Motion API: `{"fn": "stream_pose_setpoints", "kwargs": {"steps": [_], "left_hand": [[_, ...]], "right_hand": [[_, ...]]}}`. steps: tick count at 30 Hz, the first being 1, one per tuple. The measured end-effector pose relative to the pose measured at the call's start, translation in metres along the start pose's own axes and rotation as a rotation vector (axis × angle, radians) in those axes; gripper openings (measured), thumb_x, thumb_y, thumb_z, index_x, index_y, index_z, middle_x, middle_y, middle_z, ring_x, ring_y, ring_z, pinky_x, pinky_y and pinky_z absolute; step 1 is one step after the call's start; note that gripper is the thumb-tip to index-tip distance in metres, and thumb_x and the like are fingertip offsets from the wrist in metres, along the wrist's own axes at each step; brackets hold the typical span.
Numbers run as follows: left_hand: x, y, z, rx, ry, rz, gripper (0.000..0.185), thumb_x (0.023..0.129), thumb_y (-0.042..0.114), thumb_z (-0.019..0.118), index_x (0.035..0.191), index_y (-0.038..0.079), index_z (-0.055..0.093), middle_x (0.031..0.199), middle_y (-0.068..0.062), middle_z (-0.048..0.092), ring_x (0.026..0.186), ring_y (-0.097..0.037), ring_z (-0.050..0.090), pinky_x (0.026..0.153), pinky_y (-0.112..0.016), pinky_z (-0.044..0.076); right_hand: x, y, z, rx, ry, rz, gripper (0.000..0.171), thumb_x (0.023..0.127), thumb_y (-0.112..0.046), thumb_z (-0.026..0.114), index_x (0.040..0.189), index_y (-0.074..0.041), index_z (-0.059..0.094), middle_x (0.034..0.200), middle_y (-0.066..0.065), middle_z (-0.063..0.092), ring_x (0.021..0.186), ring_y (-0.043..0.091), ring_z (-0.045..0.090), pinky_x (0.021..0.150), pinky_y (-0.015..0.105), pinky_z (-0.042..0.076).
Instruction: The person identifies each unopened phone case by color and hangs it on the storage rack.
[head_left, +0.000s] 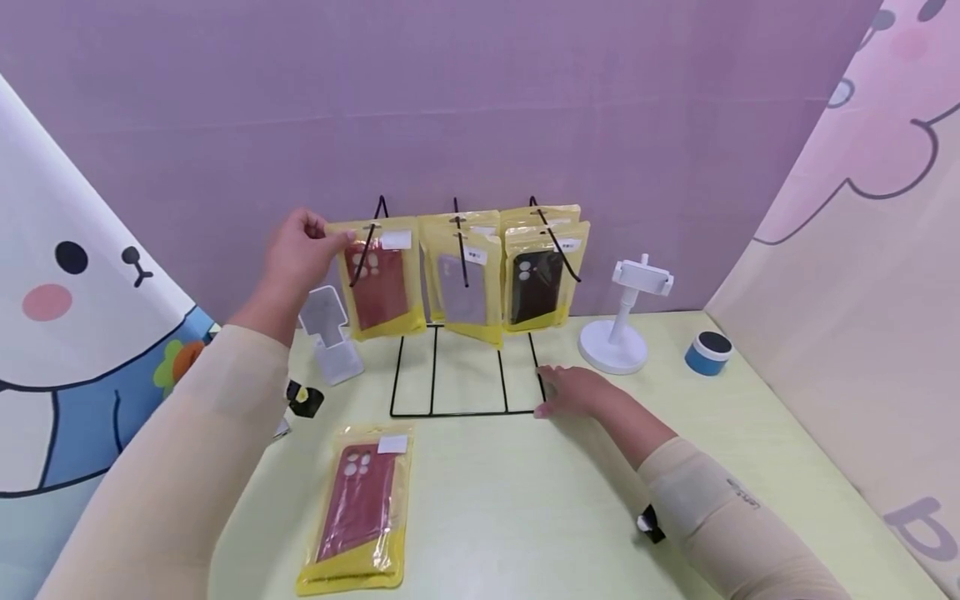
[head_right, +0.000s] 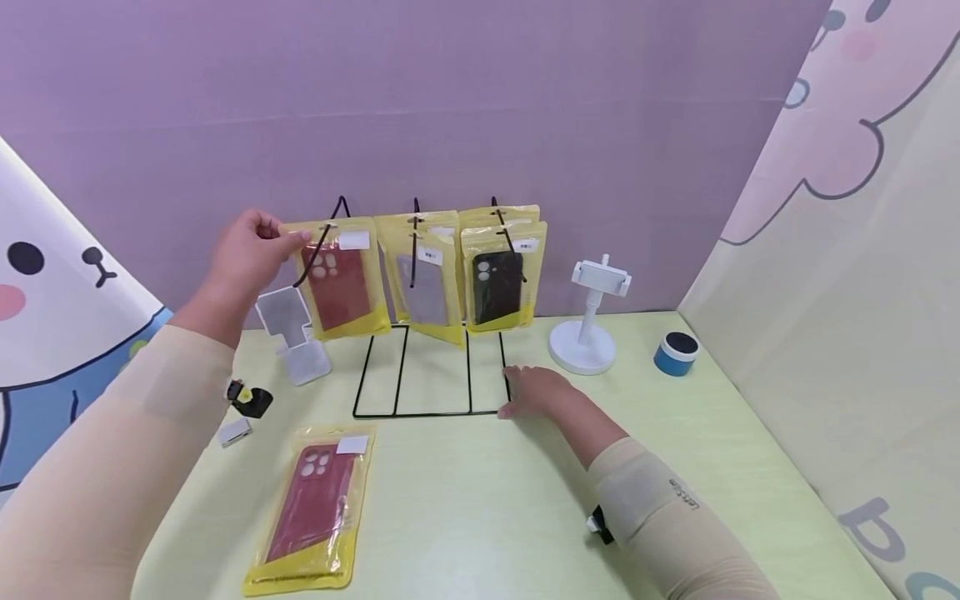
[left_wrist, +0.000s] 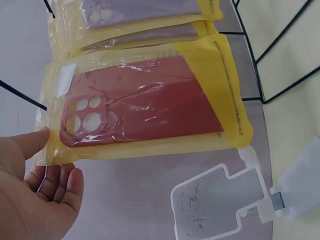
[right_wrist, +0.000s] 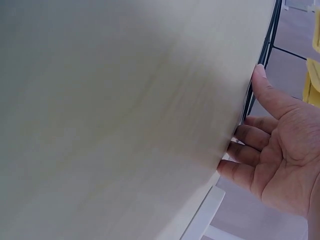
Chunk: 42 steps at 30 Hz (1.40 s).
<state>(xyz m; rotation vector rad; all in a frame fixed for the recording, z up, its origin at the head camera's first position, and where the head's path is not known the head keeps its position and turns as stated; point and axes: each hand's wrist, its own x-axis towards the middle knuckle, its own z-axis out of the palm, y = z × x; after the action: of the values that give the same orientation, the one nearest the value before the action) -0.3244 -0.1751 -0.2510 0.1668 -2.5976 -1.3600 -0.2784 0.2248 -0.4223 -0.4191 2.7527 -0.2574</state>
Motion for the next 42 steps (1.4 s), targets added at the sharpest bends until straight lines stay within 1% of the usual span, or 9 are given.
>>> {"fn": "stream_pose_setpoints", "kwargs": {"steps": [8, 11, 15, 20, 27, 31, 34, 38, 42], "left_hand": [[0.007, 0.001, 0.000, 0.034, 0.014, -0.017, 0.046, 0.087, 0.057, 0.065, 0.100, 0.017, 0.045, 0.106, -0.002, 0.047, 0.103, -0.024, 0.044, 0.079, -0.035, 0.043], [0.007, 0.000, 0.000, 0.033, 0.033, 0.009, 0.046, 0.087, 0.055, 0.066, 0.102, 0.016, 0.046, 0.105, -0.001, 0.048, 0.104, -0.023, 0.046, 0.081, -0.035, 0.044], [0.005, -0.005, 0.000, -0.024, 0.056, 0.045, 0.047, 0.086, 0.050, 0.070, 0.109, 0.016, 0.047, 0.104, 0.002, 0.048, 0.102, -0.020, 0.047, 0.084, -0.032, 0.045], [-0.009, -0.009, -0.005, -0.085, 0.057, 0.067, 0.048, 0.088, 0.051, 0.067, 0.115, 0.017, 0.045, 0.103, 0.006, 0.045, 0.099, -0.015, 0.045, 0.082, -0.028, 0.043], [-0.037, -0.019, -0.015, -0.034, 0.043, 0.114, 0.043, 0.091, 0.057, 0.057, 0.110, 0.019, 0.048, 0.102, 0.001, 0.046, 0.095, -0.018, 0.045, 0.076, -0.030, 0.043], [-0.060, -0.031, -0.019, 0.082, -0.053, 0.146, 0.051, 0.093, 0.062, 0.050, 0.111, 0.015, 0.053, 0.100, -0.006, 0.050, 0.090, -0.023, 0.046, 0.068, -0.034, 0.043], [-0.073, -0.044, -0.015, 0.202, -0.195, 0.205, 0.050, 0.096, 0.059, 0.048, 0.110, 0.012, 0.058, 0.098, -0.009, 0.055, 0.084, -0.025, 0.049, 0.065, -0.034, 0.044], [-0.084, -0.066, 0.000, 0.322, -0.399, 0.287, 0.038, 0.099, 0.050, 0.051, 0.106, 0.016, 0.065, 0.092, -0.005, 0.062, 0.080, -0.021, 0.053, 0.065, -0.032, 0.047], [-0.094, -0.090, 0.017, 0.399, -0.532, 0.312, 0.031, 0.097, 0.046, 0.057, 0.106, 0.017, 0.067, 0.096, 0.000, 0.066, 0.083, -0.015, 0.058, 0.070, -0.031, 0.051]], "right_hand": [[0.002, -0.003, 0.001, 0.006, -0.001, 0.004, 0.087, 0.085, -0.053, 0.071, 0.153, -0.010, 0.036, 0.153, 0.020, 0.040, 0.137, 0.040, 0.043, 0.112, 0.052, 0.038], [0.002, -0.003, 0.002, -0.002, 0.000, 0.000, 0.088, 0.084, -0.053, 0.071, 0.152, -0.010, 0.036, 0.153, 0.021, 0.040, 0.136, 0.040, 0.043, 0.111, 0.052, 0.038], [0.002, -0.004, 0.000, -0.011, 0.001, -0.008, 0.088, 0.084, -0.052, 0.071, 0.152, -0.009, 0.036, 0.153, 0.022, 0.040, 0.137, 0.041, 0.043, 0.111, 0.052, 0.038], [0.002, -0.005, -0.001, -0.012, -0.007, -0.005, 0.088, 0.084, -0.051, 0.071, 0.152, -0.007, 0.036, 0.152, 0.023, 0.040, 0.136, 0.041, 0.043, 0.111, 0.053, 0.039], [0.001, -0.004, -0.002, 0.015, -0.024, 0.016, 0.088, 0.085, -0.050, 0.071, 0.153, -0.008, 0.034, 0.154, 0.021, 0.037, 0.139, 0.041, 0.039, 0.114, 0.053, 0.035], [0.000, -0.006, -0.003, 0.031, -0.030, 0.015, 0.089, 0.085, -0.050, 0.071, 0.153, -0.007, 0.033, 0.155, 0.021, 0.036, 0.140, 0.041, 0.037, 0.114, 0.053, 0.034], [0.000, -0.006, -0.004, 0.041, -0.035, 0.028, 0.089, 0.085, -0.050, 0.072, 0.153, -0.008, 0.033, 0.155, 0.021, 0.035, 0.140, 0.041, 0.037, 0.115, 0.053, 0.034], [-0.001, -0.006, -0.004, 0.035, -0.031, 0.027, 0.089, 0.085, -0.050, 0.072, 0.153, -0.008, 0.033, 0.155, 0.023, 0.035, 0.140, 0.042, 0.038, 0.114, 0.054, 0.034], [-0.001, -0.004, -0.004, 0.024, -0.023, 0.003, 0.089, 0.085, -0.050, 0.071, 0.153, -0.007, 0.033, 0.155, 0.024, 0.035, 0.139, 0.042, 0.038, 0.113, 0.054, 0.035]]}}
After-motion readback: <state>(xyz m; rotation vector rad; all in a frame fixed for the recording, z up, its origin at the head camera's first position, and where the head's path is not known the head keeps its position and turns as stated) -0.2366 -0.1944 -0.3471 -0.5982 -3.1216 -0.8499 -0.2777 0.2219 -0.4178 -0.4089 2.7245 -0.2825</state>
